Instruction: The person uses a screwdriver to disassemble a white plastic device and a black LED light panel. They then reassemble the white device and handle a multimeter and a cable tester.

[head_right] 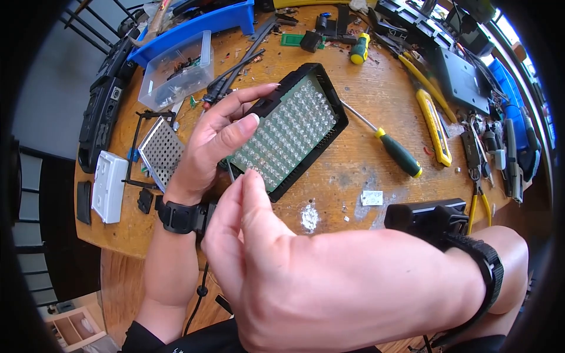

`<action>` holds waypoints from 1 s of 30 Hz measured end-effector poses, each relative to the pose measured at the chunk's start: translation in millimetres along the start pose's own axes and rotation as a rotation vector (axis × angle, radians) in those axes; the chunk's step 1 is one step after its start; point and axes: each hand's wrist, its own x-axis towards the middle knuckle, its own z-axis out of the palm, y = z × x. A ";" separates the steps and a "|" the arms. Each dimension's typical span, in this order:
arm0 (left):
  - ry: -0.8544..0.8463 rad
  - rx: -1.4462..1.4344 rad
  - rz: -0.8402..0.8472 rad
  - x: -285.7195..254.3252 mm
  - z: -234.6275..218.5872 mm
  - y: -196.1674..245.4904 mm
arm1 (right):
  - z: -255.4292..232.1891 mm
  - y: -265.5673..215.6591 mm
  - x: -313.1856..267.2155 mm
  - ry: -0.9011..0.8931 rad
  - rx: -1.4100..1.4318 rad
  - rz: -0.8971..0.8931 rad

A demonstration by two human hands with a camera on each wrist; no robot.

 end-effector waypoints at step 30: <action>0.109 -0.117 -0.176 -5.0 -9.3 5.1 | -61.6 -63.7 -265.2 -0.248 0.101 2.188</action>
